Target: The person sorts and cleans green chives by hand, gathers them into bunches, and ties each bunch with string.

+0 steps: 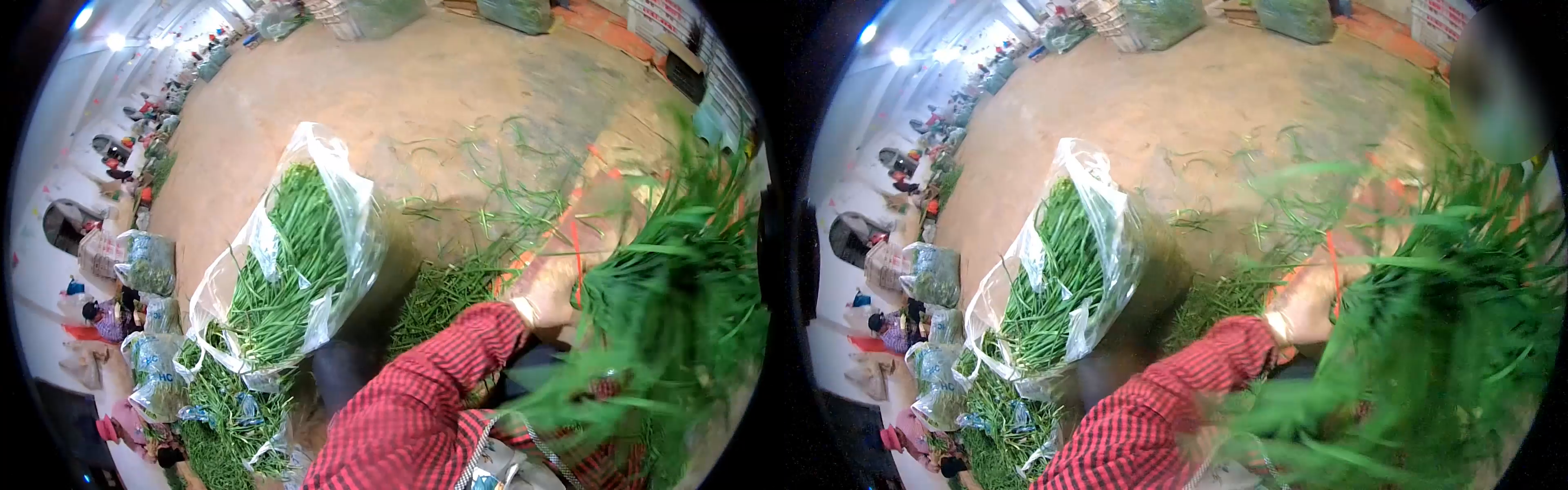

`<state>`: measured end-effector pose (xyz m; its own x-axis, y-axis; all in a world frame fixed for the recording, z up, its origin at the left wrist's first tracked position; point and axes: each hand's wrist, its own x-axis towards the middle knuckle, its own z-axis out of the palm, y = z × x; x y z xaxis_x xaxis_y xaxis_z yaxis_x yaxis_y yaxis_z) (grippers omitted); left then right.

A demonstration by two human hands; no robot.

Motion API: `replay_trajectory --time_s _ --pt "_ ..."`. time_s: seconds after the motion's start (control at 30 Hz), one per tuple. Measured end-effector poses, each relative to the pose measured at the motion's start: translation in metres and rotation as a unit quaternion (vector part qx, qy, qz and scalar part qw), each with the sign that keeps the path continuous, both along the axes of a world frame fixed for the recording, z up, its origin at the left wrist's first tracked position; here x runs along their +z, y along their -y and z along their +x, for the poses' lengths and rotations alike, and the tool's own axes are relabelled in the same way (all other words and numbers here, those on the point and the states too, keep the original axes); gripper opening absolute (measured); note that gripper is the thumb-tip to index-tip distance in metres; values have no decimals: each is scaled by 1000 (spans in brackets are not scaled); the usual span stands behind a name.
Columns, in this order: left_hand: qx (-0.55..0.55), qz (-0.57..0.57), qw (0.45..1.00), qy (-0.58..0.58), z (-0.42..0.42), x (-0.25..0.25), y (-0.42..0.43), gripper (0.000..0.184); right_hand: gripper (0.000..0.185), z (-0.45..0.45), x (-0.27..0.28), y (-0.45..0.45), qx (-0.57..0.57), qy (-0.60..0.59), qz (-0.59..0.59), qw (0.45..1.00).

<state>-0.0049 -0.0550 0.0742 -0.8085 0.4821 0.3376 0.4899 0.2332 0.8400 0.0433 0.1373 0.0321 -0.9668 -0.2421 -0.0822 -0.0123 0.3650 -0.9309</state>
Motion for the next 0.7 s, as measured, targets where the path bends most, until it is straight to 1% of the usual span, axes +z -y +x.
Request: replay_trajectory --time_s 0.03,0.07,0.1,0.13,0.17,0.2,0.23,0.27,0.3,0.33,0.37,0.4,0.43,0.47,0.53,0.57,0.6,0.67,0.7 --pt "71 -91 985 -125 2 14 4 61 32 2 -5 2 -5 35 -22 999" --pt "110 -105 977 -153 2 8 2 72 30 4 -8 4 -7 68 -37 997" --pt "128 -152 974 -106 1 18 3 72 28 9 -12 8 1 91 -37 995" --pt "136 -190 965 -121 -2 25 6 72 25 14 -16 12 8 111 -30 993" --pt "146 -216 961 -92 -2 27 7 72 23 20 -28 13 40 4 64 997" --pt "163 -276 941 -111 0 30 5 74 25 28 -22 21 25 16 18 999" --pt "151 -367 911 -111 -1 19 3 76 28 34 -27 22 10 -10 2 1000" --pt "164 -433 878 -119 -1 -8 -3 74 23 36 -16 22 2 56 -93 994" --pt "134 -498 856 -26 1 -22 -9 75 18 41 -20 23 -71 136 -214 965" --pt "154 -539 828 -27 6 -36 -15 81 18 39 -22 19 -107 94 -174 974" --pt "161 -528 833 -33 13 -49 -16 87 18 40 -20 18 -141 79 -197 967" --pt "171 -518 837 -43 17 -44 -15 93 19 36 -16 19 -174 59 -222 957" --pt "169 -533 826 -69 22 -46 -16 103 19 32 -10 20 -188 59 -222 955" --pt "157 -534 828 -70 29 -49 -16 103 20 28 -2 20 -159 81 -183 967" --pt "154 -566 806 -84 31 -45 -19 109 21 14 3 24 -109 117 -162 974" --pt "138 -580 798 -85 33 -44 -21 107 22 6 5 26 -84 133 -150 976" --pt "118 -574 807 -72 33 -40 -21 104 20 2 4 28 -66 148 -161 974" --pt "42 -567 821 46 22 -14 -18 103 21 5 -11 26 -57 172 -232 956" --pt "13 -590 807 40 17 0 -19 103 24 11 -12 22 -52 158 -255 953"
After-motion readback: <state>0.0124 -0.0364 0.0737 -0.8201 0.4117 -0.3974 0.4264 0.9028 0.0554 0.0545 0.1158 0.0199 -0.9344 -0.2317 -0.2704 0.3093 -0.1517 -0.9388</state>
